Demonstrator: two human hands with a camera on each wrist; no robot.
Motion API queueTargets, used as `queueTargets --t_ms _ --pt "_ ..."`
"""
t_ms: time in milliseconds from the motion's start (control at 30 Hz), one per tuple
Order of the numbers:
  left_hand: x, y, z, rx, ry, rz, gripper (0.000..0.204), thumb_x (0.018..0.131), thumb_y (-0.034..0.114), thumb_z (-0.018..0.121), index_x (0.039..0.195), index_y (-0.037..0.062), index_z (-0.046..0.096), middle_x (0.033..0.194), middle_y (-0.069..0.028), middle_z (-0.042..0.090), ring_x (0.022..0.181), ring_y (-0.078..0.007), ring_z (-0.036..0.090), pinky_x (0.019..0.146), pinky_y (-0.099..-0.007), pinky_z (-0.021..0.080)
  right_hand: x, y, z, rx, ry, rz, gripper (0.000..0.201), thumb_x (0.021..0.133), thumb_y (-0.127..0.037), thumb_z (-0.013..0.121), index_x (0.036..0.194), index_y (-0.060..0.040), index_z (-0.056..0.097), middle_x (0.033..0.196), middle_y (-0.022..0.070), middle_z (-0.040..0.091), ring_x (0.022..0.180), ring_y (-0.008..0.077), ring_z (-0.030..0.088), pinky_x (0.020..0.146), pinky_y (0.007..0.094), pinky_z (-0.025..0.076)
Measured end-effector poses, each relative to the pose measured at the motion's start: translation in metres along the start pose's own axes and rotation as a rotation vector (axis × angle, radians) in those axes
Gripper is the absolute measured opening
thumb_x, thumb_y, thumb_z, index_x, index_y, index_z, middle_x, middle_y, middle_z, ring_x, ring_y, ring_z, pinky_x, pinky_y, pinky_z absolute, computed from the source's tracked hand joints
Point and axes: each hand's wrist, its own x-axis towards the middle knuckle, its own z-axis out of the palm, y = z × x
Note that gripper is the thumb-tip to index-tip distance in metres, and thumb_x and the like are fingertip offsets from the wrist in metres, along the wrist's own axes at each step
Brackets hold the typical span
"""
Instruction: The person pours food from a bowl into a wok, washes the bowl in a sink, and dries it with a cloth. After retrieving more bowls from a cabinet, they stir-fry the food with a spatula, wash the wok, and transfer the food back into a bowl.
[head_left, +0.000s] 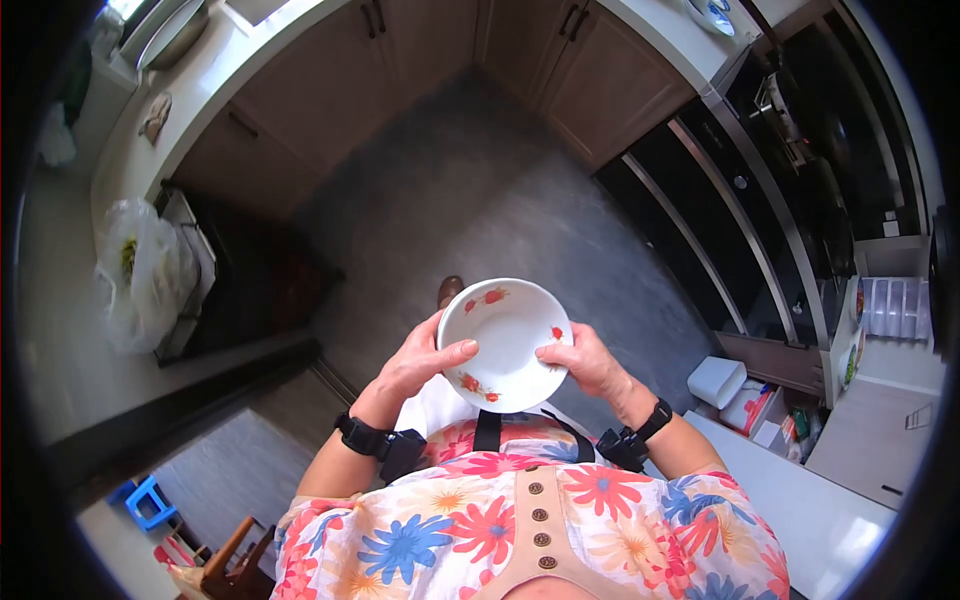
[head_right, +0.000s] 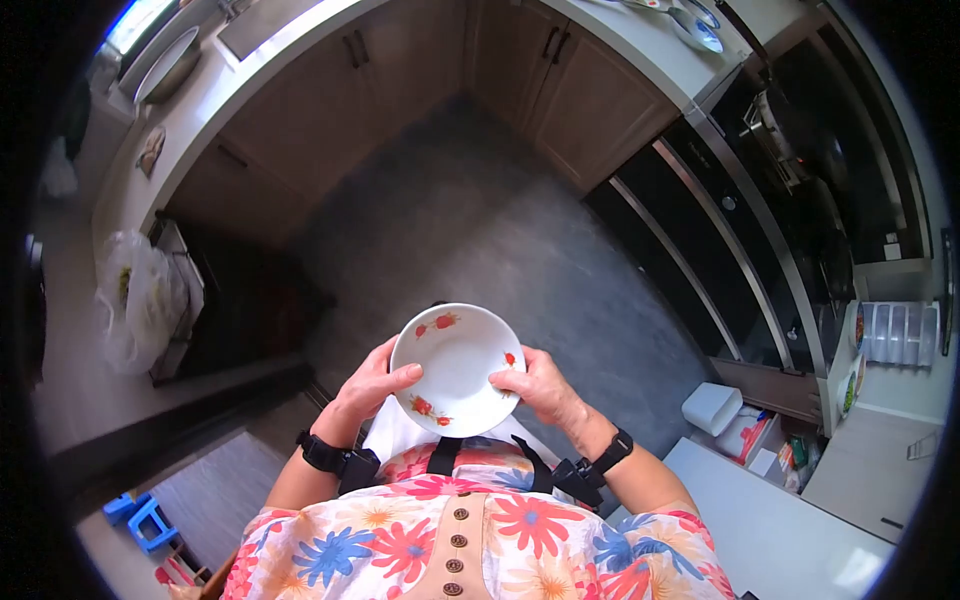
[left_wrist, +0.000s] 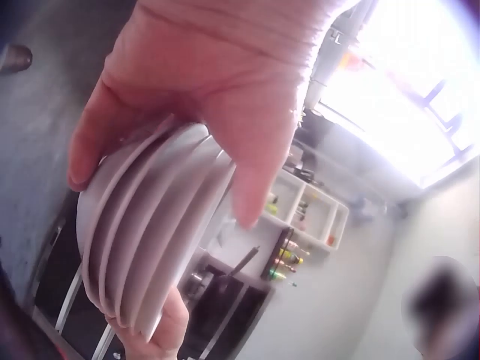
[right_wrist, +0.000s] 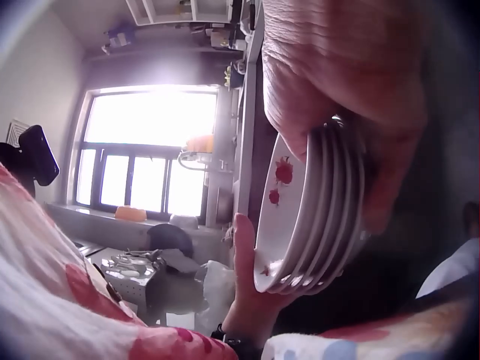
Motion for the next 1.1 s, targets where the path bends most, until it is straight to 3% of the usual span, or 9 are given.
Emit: queueTargets --t_ms 100,133,167,433,567,600,700,833,1100 --pt "-0.031 -0.022 0.006 0.02 0.014 -0.07 0.075 0.067 0.046 0.074 0.122 0.0021 0.046 0.103 -0.0127 0.059 0.093 -0.0211 0.058 0.068 -0.0304 0.05 -0.023 0.02 0.008 -0.067 0.001 0.073 0.04 0.074 -0.012 0.067 0.108 0.004 0.053 0.096 0.01 0.061 0.082 0.0166 0.061 0.074 0.028 0.05" --pt "-0.039 -0.025 0.008 0.024 0.021 -0.068 0.075 0.067 0.046 0.074 0.122 0.0021 0.046 0.103 -0.0127 0.059 0.093 -0.0211 0.058 0.068 -0.0304 0.05 -0.029 0.026 0.014 -0.078 0.001 0.094 0.041 0.074 -0.014 0.067 0.108 0.0038 0.053 0.097 0.0099 0.061 0.082 0.0163 0.061 0.073 0.0277 0.051" --pt "-0.047 -0.027 0.008 0.028 0.015 -0.077 0.073 0.068 0.044 0.074 0.122 0.0027 0.047 0.104 -0.0127 0.059 0.094 -0.021 0.058 0.069 -0.0305 0.05 -0.036 0.03 0.021 -0.075 -0.002 0.052 0.038 0.076 -0.016 0.065 0.107 0.0022 0.052 0.09 0.0103 0.061 0.074 0.0171 0.062 0.057 0.0302 0.054" --pt "-0.109 -0.038 -0.039 0.009 -0.005 -0.047 0.061 0.074 0.03 0.073 0.123 0.0027 0.047 0.108 -0.0099 0.058 0.097 -0.0179 0.056 0.078 -0.0309 0.049 -0.053 0.057 0.099 -0.08 -0.025 -0.015 0.043 0.077 -0.021 0.067 0.11 0.0021 0.05 0.091 0.0087 0.06 0.075 0.0152 0.061 0.059 0.0277 0.054" --pt "-0.166 -0.046 -0.094 -0.104 -0.013 -0.033 0.056 0.076 0.019 0.071 0.123 0.0013 0.045 0.11 -0.0085 0.057 0.1 -0.0162 0.054 0.086 -0.0306 0.045 -0.044 0.08 0.169 -0.173 -0.058 -0.005 0.043 0.078 -0.024 0.068 0.109 0.0002 0.052 0.089 0.0059 0.06 0.075 0.0116 0.059 0.062 0.0251 0.051" --pt "-0.179 -0.052 -0.114 -0.101 -0.023 0.008 0.055 0.077 0.018 0.07 0.122 0.0011 0.045 0.109 -0.0084 0.057 0.099 -0.0159 0.055 0.086 -0.03 0.045 -0.037 0.094 0.19 -0.17 -0.053 -0.068 0.04 0.078 -0.024 0.067 0.106 0.0008 0.053 0.083 0.0079 0.06 0.068 0.0149 0.061 0.053 0.0291 0.055" --pt "-0.229 -0.051 -0.166 -0.088 -0.057 -0.02 0.053 0.077 0.016 0.069 0.123 0.0011 0.045 0.109 -0.0081 0.058 0.098 -0.0154 0.055 0.085 -0.0291 0.045 -0.022 0.134 0.253 -0.136 -0.04 -0.077 0.041 0.079 -0.025 0.068 0.106 0.0009 0.053 0.081 0.0072 0.06 0.067 0.0142 0.061 0.051 0.0289 0.055" --pt "-0.292 -0.05 -0.237 -0.075 -0.034 -0.054 0.053 0.076 0.014 0.069 0.122 -0.0001 0.046 0.108 -0.0083 0.058 0.097 -0.0154 0.056 0.086 -0.0297 0.044 -0.031 0.144 0.347 -0.164 -0.099 -0.035 0.046 0.08 -0.03 0.066 0.111 -0.0006 0.052 0.089 0.0087 0.061 0.077 0.0165 0.061 0.052 0.029 0.055" --pt "-0.377 -0.077 -0.289 -0.111 -0.011 -0.013 0.053 0.072 0.014 0.073 0.117 -0.0003 0.049 0.107 -0.0092 0.059 0.098 -0.0168 0.056 0.087 -0.0321 0.044 -0.051 0.175 0.433 -0.313 -0.179 -0.073 0.06 0.078 -0.044 0.065 0.115 0.0002 0.048 0.094 0.0112 0.06 0.084 0.0171 0.06 0.053 0.0266 0.053"
